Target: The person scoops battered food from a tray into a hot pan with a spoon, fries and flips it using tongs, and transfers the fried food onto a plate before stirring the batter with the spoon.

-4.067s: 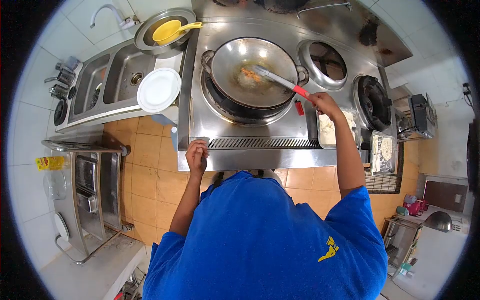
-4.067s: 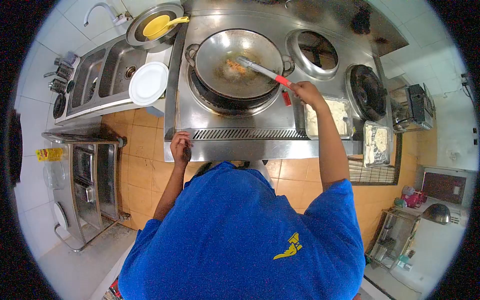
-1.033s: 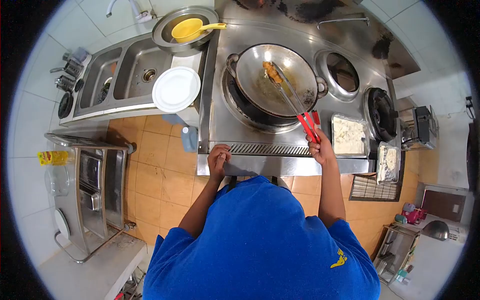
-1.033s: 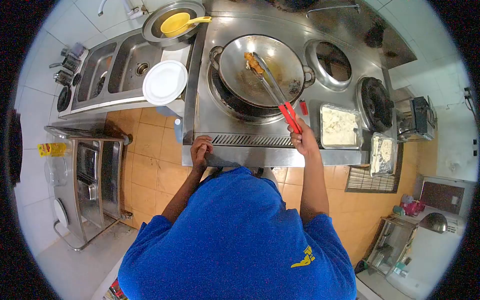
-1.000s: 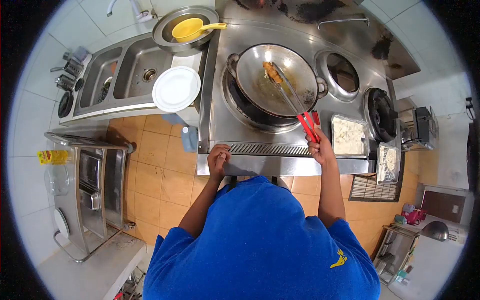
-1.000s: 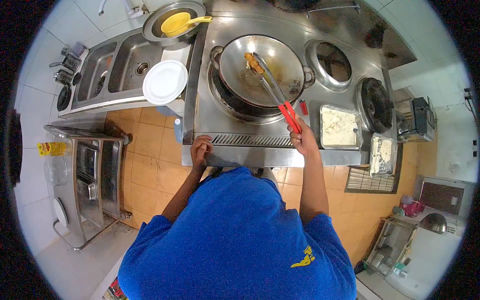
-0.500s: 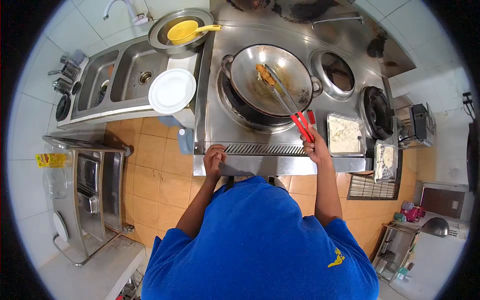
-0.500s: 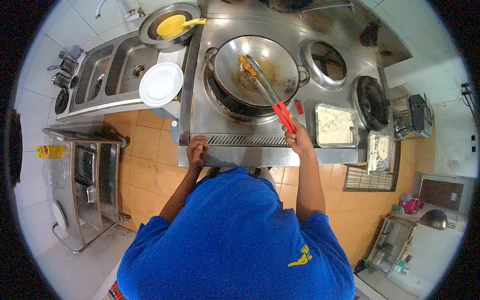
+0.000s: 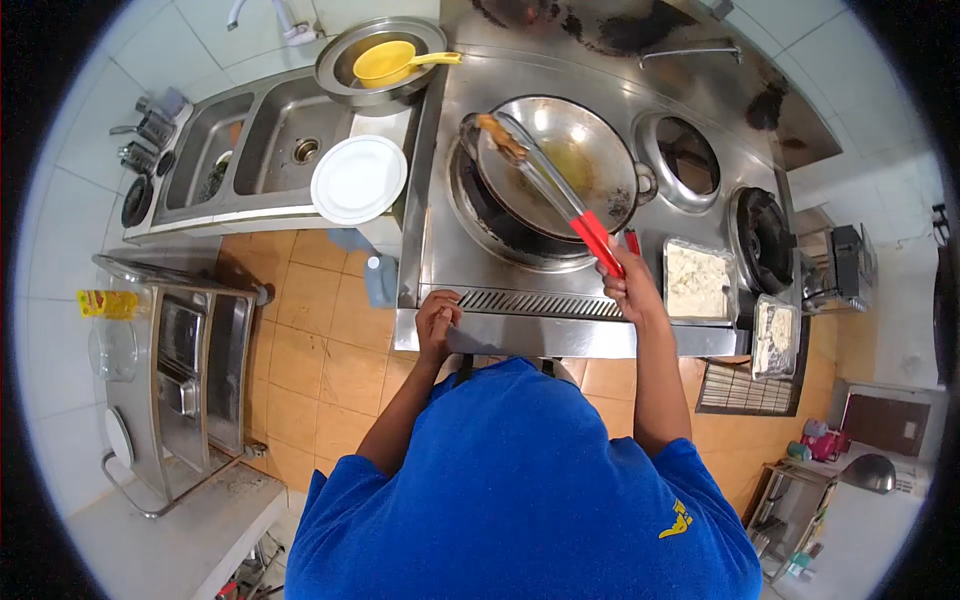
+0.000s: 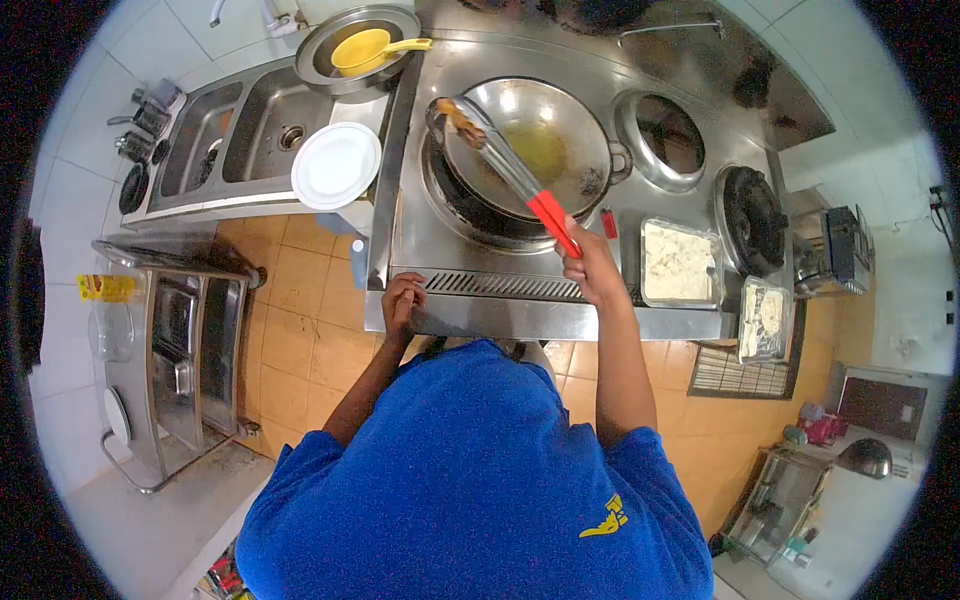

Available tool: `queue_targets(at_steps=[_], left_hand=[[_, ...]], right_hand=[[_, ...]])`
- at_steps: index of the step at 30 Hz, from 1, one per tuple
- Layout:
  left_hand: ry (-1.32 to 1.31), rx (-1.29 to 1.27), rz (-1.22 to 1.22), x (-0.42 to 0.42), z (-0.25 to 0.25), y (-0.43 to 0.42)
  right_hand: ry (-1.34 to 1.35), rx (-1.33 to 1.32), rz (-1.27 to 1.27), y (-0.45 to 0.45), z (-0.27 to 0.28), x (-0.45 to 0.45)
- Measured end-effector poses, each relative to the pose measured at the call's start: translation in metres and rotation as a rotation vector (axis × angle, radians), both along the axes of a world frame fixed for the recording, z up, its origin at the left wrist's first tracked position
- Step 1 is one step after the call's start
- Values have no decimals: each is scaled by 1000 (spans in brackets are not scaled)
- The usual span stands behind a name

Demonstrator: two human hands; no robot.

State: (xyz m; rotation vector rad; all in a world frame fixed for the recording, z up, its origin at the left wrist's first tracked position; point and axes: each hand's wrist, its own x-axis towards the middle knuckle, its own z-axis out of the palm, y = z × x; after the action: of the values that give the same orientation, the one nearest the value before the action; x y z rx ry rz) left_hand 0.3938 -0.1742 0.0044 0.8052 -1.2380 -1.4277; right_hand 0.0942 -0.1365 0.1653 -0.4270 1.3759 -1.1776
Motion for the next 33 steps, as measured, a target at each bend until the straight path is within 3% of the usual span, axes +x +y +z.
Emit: queue_targets(at_steps=[6, 8, 15, 20, 24, 25, 28, 31, 33], left_hand=[[34, -19, 22, 3, -15, 0], [65, 9, 35, 2, -7, 2], [-56, -43, 45, 8, -10, 3], [-45, 9, -14, 9, -10, 3], [6, 119, 80, 8, -17, 3], [117, 170, 75, 11, -25, -1], [102, 81, 264, 32, -22, -35], [131, 360, 606, 55, -5, -103], [69, 581, 821, 76, -36, -160]], right_hand=[[77, -34, 151, -75, -15, 77], [33, -26, 173, -103, -54, 102], [263, -36, 164, -164, -105, 176], [139, -33, 181, -168, -97, 180], [3, 26, 166, -164, -92, 172], [-37, 39, 161, -162, -92, 169], [-33, 50, 161, -154, -89, 161], [-31, 57, 141, -145, -85, 154], [-31, 76, 126, -141, -83, 152]])
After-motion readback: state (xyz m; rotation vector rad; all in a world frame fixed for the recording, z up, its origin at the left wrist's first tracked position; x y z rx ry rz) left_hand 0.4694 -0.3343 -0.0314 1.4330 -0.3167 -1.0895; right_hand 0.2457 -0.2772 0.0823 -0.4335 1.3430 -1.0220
